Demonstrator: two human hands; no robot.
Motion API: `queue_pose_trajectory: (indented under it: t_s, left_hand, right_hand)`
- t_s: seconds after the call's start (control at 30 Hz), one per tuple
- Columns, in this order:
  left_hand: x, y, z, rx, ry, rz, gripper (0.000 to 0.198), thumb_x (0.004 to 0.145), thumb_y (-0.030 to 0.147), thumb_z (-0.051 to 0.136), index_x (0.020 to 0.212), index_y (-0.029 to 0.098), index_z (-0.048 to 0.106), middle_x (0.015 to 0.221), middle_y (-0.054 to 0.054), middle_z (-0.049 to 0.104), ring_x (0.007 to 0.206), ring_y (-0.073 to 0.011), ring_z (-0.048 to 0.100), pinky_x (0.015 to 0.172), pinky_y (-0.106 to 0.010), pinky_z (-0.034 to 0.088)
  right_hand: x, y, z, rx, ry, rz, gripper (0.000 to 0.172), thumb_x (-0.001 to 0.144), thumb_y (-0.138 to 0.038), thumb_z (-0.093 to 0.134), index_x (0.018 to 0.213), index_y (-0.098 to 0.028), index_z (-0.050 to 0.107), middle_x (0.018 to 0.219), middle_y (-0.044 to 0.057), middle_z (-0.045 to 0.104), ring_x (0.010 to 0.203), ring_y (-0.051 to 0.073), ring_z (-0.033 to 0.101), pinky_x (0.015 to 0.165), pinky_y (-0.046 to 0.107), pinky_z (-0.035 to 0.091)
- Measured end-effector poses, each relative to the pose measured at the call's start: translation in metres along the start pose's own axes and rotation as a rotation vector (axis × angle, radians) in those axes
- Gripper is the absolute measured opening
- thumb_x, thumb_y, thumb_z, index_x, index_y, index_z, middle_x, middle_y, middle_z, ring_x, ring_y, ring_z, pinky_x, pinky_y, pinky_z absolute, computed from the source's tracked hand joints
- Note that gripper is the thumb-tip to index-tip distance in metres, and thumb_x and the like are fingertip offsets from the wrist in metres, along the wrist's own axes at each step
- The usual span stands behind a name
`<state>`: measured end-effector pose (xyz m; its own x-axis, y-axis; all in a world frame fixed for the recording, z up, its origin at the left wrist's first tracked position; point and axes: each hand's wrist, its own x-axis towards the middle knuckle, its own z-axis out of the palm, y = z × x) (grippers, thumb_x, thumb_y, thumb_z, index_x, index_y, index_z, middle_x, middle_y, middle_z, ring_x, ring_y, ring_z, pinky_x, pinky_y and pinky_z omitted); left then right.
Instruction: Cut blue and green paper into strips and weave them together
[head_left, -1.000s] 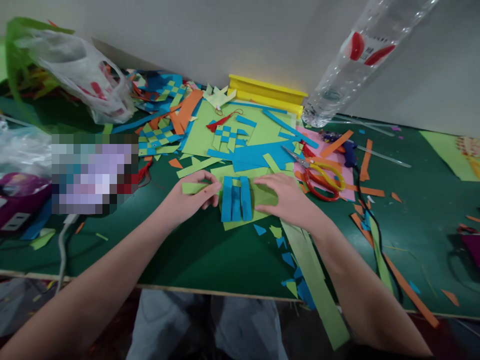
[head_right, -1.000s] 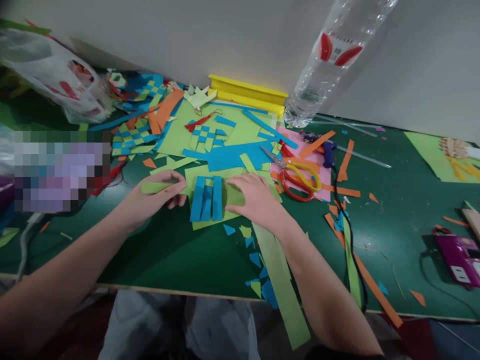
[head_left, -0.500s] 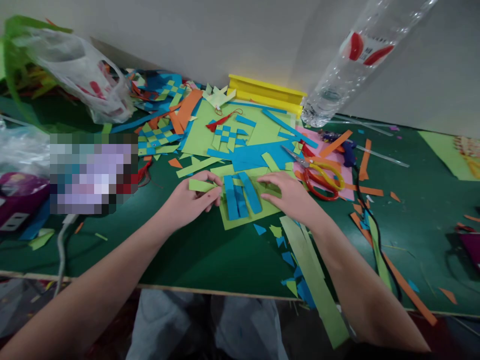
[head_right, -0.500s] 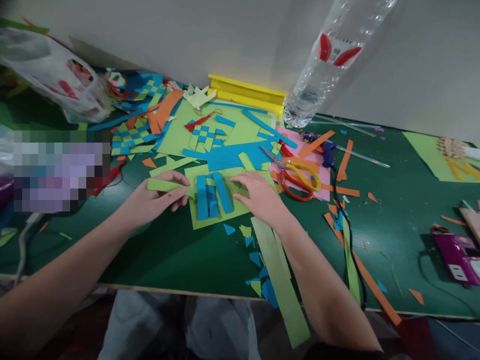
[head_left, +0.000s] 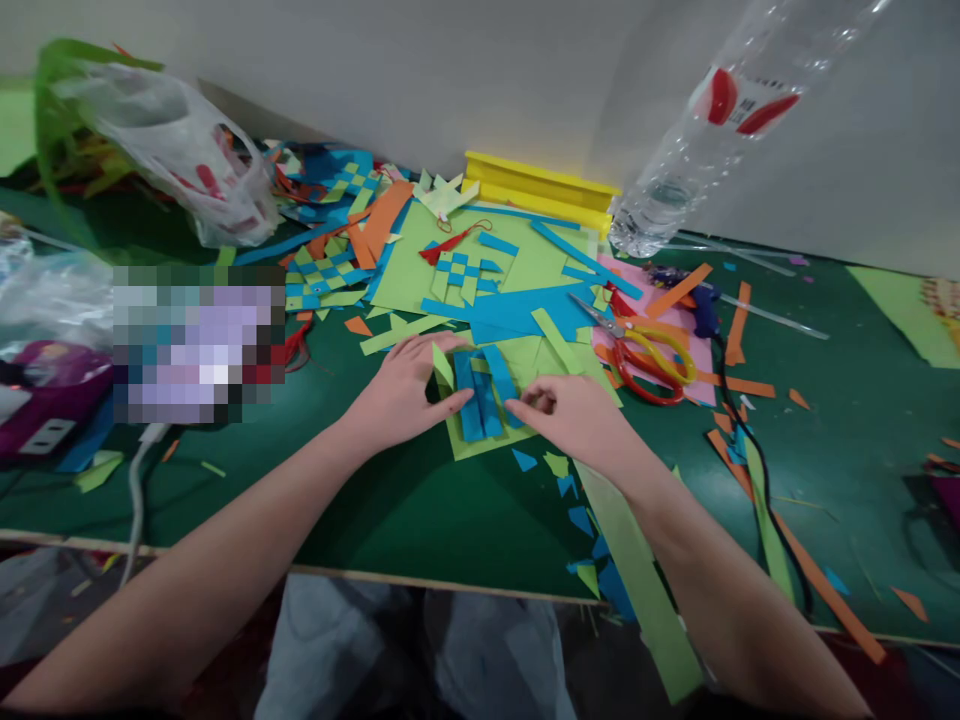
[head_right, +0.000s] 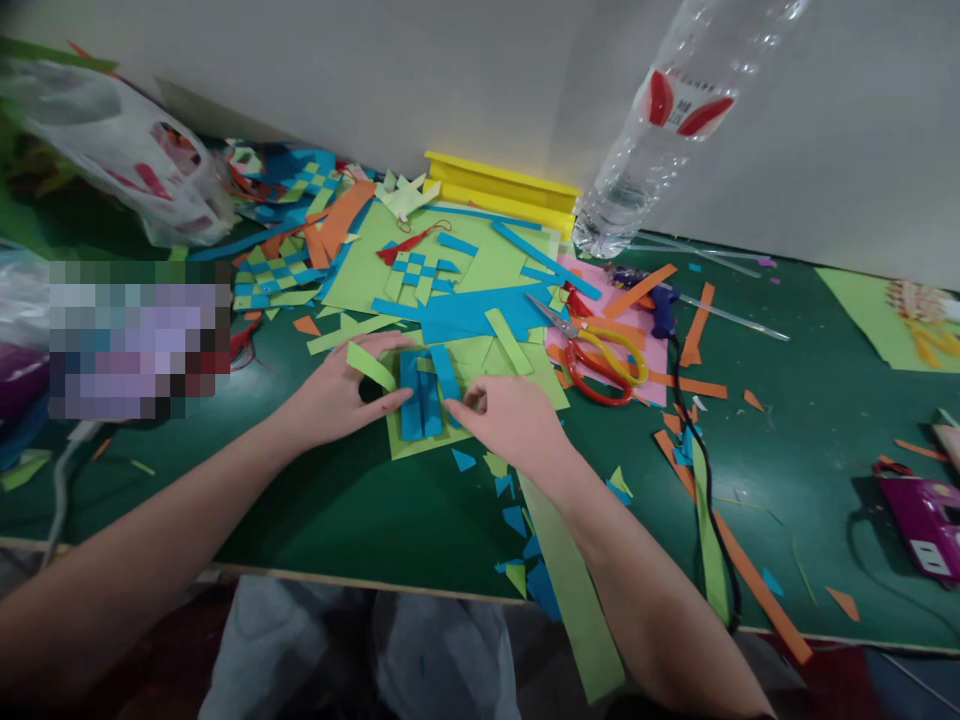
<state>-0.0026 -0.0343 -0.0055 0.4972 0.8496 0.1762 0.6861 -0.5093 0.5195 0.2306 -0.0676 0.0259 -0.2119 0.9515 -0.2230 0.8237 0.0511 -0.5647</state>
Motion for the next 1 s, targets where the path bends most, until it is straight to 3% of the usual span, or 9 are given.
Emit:
queue_pose_trajectory:
  t_s: [0.2, 0.4, 0.7, 0.77, 0.83, 0.93, 1.0]
  left_hand:
    - [0.001, -0.002, 0.002, 0.052, -0.022, 0.003, 0.052, 0.089, 0.044, 0.059, 0.133, 0.02, 0.05, 0.139, -0.012, 0.054, 0.133, -0.0289, 0.046, 0.112, -0.048, 0.033]
    - [0.001, -0.001, 0.003, 0.052, -0.02, 0.007, 0.047, 0.089, 0.042, 0.059, 0.13, 0.021, 0.05, 0.136, -0.011, 0.055, 0.131, -0.0296, 0.047, 0.11, -0.049, 0.034]
    - [-0.001, -0.002, 0.003, 0.028, -0.001, 0.016, 0.045, 0.089, 0.043, 0.06, 0.127, 0.02, 0.053, 0.131, -0.01, 0.059, 0.129, -0.0276, 0.049, 0.111, -0.045, 0.035]
    - [-0.001, -0.002, 0.003, 0.025, -0.001, 0.015, 0.045, 0.089, 0.043, 0.06, 0.127, 0.021, 0.053, 0.131, -0.01, 0.059, 0.129, -0.0277, 0.049, 0.11, -0.044, 0.035]
    - [-0.002, -0.001, 0.001, 0.016, 0.003, 0.018, 0.044, 0.089, 0.043, 0.06, 0.127, 0.02, 0.054, 0.131, -0.01, 0.059, 0.128, -0.0278, 0.049, 0.11, -0.045, 0.035]
    - [-0.002, -0.001, 0.0, -0.004, -0.002, 0.013, 0.043, 0.09, 0.041, 0.06, 0.127, 0.019, 0.053, 0.131, -0.01, 0.059, 0.128, -0.0279, 0.049, 0.109, -0.045, 0.036]
    - [-0.002, -0.001, -0.001, -0.007, -0.011, 0.004, 0.041, 0.09, 0.04, 0.059, 0.126, 0.02, 0.054, 0.131, -0.008, 0.06, 0.128, -0.0275, 0.049, 0.109, -0.045, 0.037]
  right_hand:
    - [-0.001, 0.0, 0.001, 0.124, -0.099, 0.003, 0.04, 0.088, -0.05, 0.055, 0.063, -0.018, 0.061, 0.054, 0.0, 0.056, 0.048, 0.011, 0.046, 0.049, 0.028, 0.032]
    - [-0.003, -0.002, 0.003, 0.216, -0.195, 0.019, 0.032, 0.086, -0.045, 0.056, 0.068, -0.018, 0.063, 0.054, -0.001, 0.058, 0.044, 0.009, 0.046, 0.048, 0.026, 0.034]
    - [-0.004, -0.001, -0.005, 0.283, -0.445, 0.01, 0.035, 0.085, -0.046, 0.058, 0.063, -0.018, 0.061, 0.049, -0.003, 0.055, 0.042, 0.008, 0.041, 0.045, 0.024, 0.033]
    - [-0.004, 0.0, -0.007, 0.208, -0.395, -0.005, 0.043, 0.086, -0.052, 0.056, 0.058, -0.019, 0.057, 0.047, -0.003, 0.051, 0.041, 0.008, 0.038, 0.044, 0.026, 0.03]
    - [-0.004, 0.002, -0.01, 0.126, -0.22, -0.025, 0.048, 0.087, -0.056, 0.054, 0.058, -0.019, 0.057, 0.049, -0.002, 0.052, 0.043, 0.009, 0.04, 0.046, 0.027, 0.03]
    - [-0.001, 0.007, -0.013, 0.043, 0.122, -0.075, 0.03, 0.087, -0.046, 0.06, 0.08, -0.018, 0.066, 0.069, 0.003, 0.066, 0.059, 0.013, 0.056, 0.055, 0.028, 0.041]
    - [0.002, 0.011, -0.011, -0.006, 0.234, -0.155, 0.021, 0.086, -0.035, 0.064, 0.098, -0.018, 0.066, 0.087, 0.005, 0.071, 0.075, 0.017, 0.063, 0.065, 0.031, 0.048]
